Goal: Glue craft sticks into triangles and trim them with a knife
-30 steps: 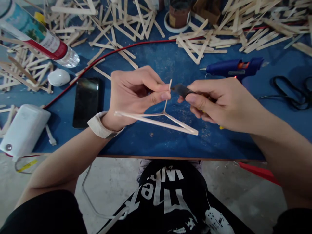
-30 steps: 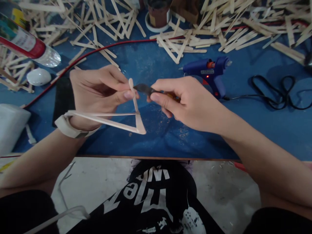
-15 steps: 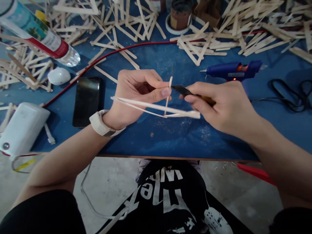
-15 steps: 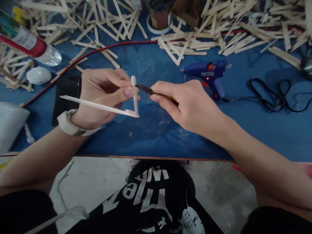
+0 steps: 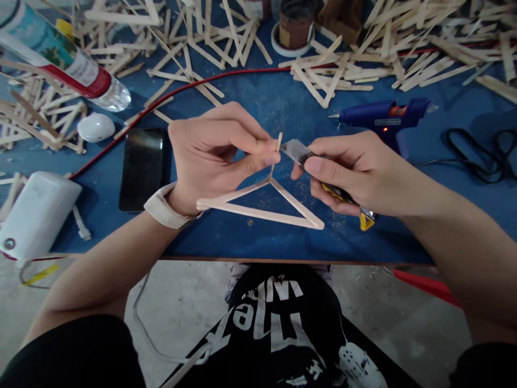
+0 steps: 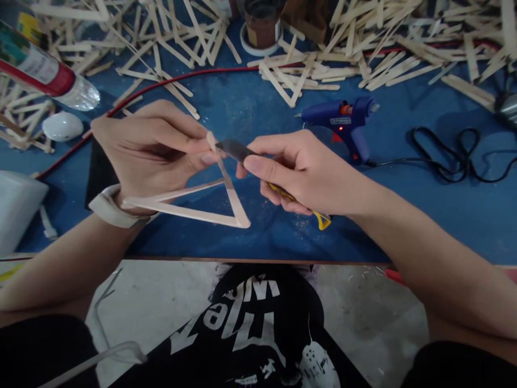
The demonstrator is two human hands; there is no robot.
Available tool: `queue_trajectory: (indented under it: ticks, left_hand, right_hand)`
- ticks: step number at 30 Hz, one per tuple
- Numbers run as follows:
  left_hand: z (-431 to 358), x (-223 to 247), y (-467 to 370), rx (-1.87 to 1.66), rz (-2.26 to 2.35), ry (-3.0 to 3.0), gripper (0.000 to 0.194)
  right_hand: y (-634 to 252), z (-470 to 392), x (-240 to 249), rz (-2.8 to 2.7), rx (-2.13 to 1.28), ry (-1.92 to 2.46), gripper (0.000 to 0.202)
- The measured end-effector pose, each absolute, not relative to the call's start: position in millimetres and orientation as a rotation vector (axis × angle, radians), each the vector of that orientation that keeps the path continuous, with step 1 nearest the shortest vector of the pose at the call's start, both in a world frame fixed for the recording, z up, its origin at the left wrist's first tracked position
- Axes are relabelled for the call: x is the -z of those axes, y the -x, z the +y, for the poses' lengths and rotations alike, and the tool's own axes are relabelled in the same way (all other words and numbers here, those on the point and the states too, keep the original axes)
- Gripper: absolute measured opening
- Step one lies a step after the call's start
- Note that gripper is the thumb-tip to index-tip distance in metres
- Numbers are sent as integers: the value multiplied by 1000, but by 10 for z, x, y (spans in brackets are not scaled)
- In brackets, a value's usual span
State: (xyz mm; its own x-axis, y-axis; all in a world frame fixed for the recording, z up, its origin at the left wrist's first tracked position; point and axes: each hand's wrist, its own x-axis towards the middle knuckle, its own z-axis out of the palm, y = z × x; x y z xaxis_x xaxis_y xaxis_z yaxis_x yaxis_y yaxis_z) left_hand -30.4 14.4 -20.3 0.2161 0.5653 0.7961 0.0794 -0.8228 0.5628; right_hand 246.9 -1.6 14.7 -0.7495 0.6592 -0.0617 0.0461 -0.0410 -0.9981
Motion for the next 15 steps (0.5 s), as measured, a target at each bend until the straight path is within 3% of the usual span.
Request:
queue_trajectory:
  ticks: [3, 6, 11, 15]
  left_hand:
    - [208, 243, 278, -1735, 383, -2227, 28]
    - [250, 309, 270, -1740, 383, -2128, 24]
    - [148, 310, 279, -1518, 489, -1896, 26]
    - [47, 270, 264, -1335, 627, -1646, 11]
  right_hand:
    - [-2468, -1, -126, -1618, -2147, 727, 39]
    - [-2453, -14, -114, -1639, -2062, 735, 38]
    - [-2461, -62, -111, -2193, -1055, 872, 32]
    - [-2542, -92, -128, -2457, -283, 876, 27]
